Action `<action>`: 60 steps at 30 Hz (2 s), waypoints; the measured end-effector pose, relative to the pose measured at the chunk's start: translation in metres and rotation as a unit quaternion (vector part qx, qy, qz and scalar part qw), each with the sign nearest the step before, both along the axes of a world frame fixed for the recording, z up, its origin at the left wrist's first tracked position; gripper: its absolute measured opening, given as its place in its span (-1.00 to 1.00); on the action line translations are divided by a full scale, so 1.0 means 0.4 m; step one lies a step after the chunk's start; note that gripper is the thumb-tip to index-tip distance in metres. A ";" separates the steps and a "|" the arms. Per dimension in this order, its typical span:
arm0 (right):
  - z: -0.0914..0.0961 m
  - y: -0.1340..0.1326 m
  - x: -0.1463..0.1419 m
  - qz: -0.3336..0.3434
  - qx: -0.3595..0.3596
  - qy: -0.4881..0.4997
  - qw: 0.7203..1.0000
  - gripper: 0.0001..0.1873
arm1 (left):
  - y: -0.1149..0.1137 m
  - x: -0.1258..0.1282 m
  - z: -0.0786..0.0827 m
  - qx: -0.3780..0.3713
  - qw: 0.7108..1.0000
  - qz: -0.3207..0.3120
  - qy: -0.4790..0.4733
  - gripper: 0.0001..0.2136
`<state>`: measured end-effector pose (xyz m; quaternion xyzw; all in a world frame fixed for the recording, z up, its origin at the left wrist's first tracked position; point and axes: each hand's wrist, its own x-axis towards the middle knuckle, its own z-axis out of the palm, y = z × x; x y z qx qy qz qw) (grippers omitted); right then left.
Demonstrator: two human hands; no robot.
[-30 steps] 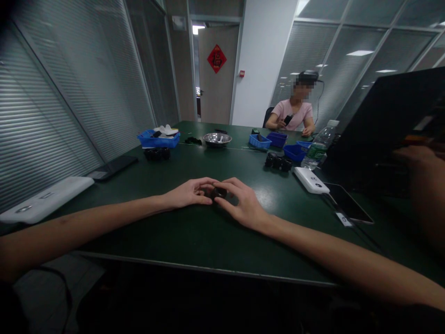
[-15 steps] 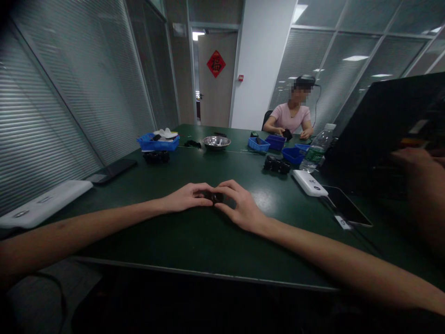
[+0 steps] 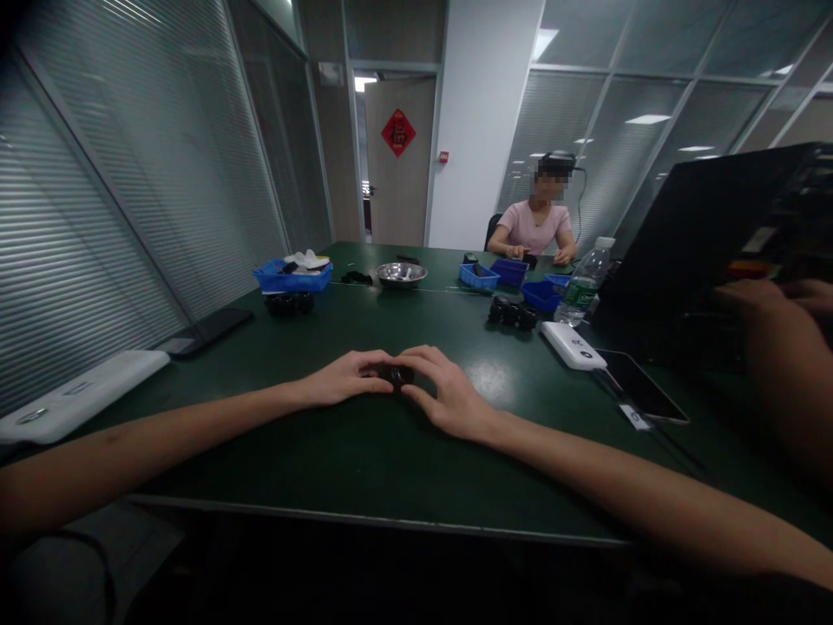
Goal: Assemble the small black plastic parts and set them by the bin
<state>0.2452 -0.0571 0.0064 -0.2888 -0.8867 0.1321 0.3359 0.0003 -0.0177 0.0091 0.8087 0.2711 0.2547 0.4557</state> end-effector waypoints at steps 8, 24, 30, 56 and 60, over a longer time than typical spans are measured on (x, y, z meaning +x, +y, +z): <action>0.003 -0.001 -0.001 -0.051 -0.014 0.016 0.998 -0.71 | -0.001 -0.003 0.001 0.017 1.000 0.004 0.021 -0.66; 0.002 -0.001 0.003 -0.009 -0.007 0.027 1.000 -0.67 | -0.001 0.000 0.001 0.030 0.999 0.003 0.025 -0.65; 0.001 -0.002 0.002 -0.042 -0.008 0.030 0.999 -0.68 | -0.002 -0.001 0.004 0.031 0.999 0.004 0.032 -0.67; 0.002 -0.003 0.001 -0.023 -0.031 0.034 0.999 -0.64 | 0.004 -0.004 -0.009 0.003 1.000 0.004 0.001 -0.63; -0.006 0.004 -0.002 -0.090 -0.050 0.035 0.994 -0.74 | 0.009 -0.003 -0.022 -0.003 1.000 0.026 -0.008 -0.59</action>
